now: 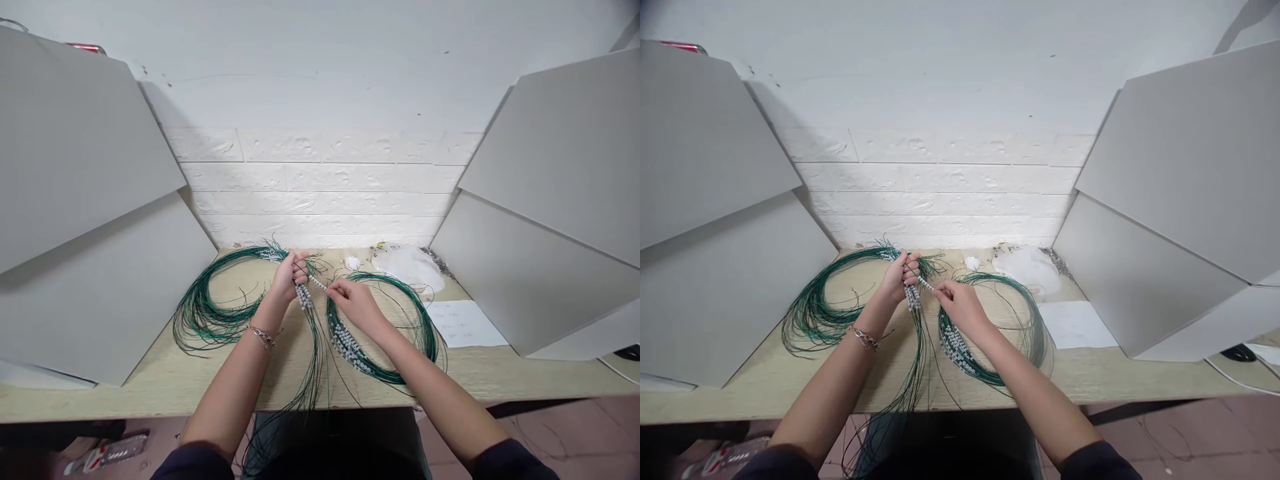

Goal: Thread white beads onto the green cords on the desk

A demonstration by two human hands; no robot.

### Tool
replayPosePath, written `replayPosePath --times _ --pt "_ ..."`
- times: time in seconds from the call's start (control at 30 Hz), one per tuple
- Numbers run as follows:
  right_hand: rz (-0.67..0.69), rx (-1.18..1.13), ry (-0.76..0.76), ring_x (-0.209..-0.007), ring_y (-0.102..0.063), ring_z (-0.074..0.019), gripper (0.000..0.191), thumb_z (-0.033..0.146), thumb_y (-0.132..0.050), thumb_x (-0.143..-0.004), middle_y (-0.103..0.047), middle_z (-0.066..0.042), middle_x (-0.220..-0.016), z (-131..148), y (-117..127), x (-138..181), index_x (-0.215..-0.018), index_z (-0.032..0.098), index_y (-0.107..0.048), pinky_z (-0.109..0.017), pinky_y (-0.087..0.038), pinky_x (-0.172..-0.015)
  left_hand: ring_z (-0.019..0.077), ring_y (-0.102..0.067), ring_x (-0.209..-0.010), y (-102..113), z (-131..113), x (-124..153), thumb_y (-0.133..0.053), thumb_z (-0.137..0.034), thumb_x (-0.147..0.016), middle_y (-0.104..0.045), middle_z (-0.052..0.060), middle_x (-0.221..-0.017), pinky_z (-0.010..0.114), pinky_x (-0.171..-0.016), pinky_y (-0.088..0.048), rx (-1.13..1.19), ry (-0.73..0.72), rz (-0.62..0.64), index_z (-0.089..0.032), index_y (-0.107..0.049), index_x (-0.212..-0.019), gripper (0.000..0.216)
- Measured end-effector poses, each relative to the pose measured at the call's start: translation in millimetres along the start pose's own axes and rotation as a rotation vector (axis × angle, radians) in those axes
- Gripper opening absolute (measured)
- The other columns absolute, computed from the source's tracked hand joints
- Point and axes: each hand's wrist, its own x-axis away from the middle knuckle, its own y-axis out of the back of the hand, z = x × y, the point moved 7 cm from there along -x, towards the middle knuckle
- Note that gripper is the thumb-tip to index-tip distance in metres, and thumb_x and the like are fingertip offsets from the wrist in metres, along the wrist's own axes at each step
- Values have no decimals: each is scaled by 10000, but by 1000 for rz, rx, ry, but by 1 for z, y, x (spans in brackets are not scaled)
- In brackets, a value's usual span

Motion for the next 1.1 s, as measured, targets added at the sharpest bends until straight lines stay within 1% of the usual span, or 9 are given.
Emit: replayPosePath --times 0.2,0.33,0.4,0.57,0.7,0.77,0.87,1.0,1.1 --pt "109 93 54 -539 -525 -176 284 343 -391 -810 -601 2 -620 0 -7 5 -968 241 -604 -293 -376 -521 14 -194 -272 1 -2 -1 -366 -356 -856 -223 -92 -430 117 -240 -153 7 -16 -15 -93 -498 -763 309" --pt "67 309 69 -698 -585 -177 283 354 -395 -814 -655 -2 -833 -8 19 11 -978 255 -605 -266 -400 -595 9 -210 -262 13 -18 -3 -327 -328 -875 -253 -91 -414 110 -247 -166 163 -73 -60 -102 -479 -746 301" --pt "-33 397 33 -732 -591 -179 267 340 -402 -809 -658 -3 -855 -21 46 14 -947 260 -616 -261 -392 -617 11 -227 -262 23 -26 -4 -303 -313 -885 -266 -90 -406 109 -254 -175 250 -97 -89 -105 -475 -752 300" --pt "-445 532 -149 -616 -556 -160 244 352 -448 -770 -638 -6 -680 -69 122 28 -875 240 -637 -235 -337 -550 22 -239 -261 38 -34 -6 -305 -313 -886 -262 -91 -386 128 -263 -187 362 -115 -134 -109 -483 -764 297" --pt "-676 537 -279 -532 -483 -147 322 458 -438 -760 -578 -18 -565 -102 153 39 -788 214 -646 -233 -295 -511 20 -240 -261 37 -34 -6 -309 -311 -886 -278 -89 -388 131 -258 -176 390 -117 -137 -107 -478 -754 296" --pt "-707 532 -358 -535 -467 -152 353 494 -431 -751 -577 -27 -580 -119 158 40 -774 214 -646 -237 -279 -503 22 -247 -261 39 -36 -6 -296 -311 -889 -276 -89 -385 130 -258 -180 415 -134 -140 -105 -484 -768 305" --pt "-660 508 -424 -563 -462 -167 384 518 -424 -741 -577 -43 -593 -143 158 37 -777 210 -650 -245 -280 -508 24 -247 -255 44 -43 -6 -275 -307 -895 -268 -89 -373 127 -258 -182 456 -178 -166 -107 -489 -763 321" --pt "-594 429 -440 -583 -472 -181 424 520 -408 -741 -576 -61 -585 -170 157 31 -764 175 -654 -266 -307 -531 24 -268 -258 49 -53 -3 -265 -298 -898 -291 -81 -369 119 -260 -200 502 -218 -186 -104 -498 -755 335" --pt "-655 307 -430 -581 -493 -178 446 518 -407 -737 -583 -63 -587 -178 161 33 -741 152 -661 -277 -337 -551 24 -275 -258 48 -58 2 -276 -286 -896 -302 -75 -362 112 -261 -213 529 -221 -189 -98 -511 -756 332"
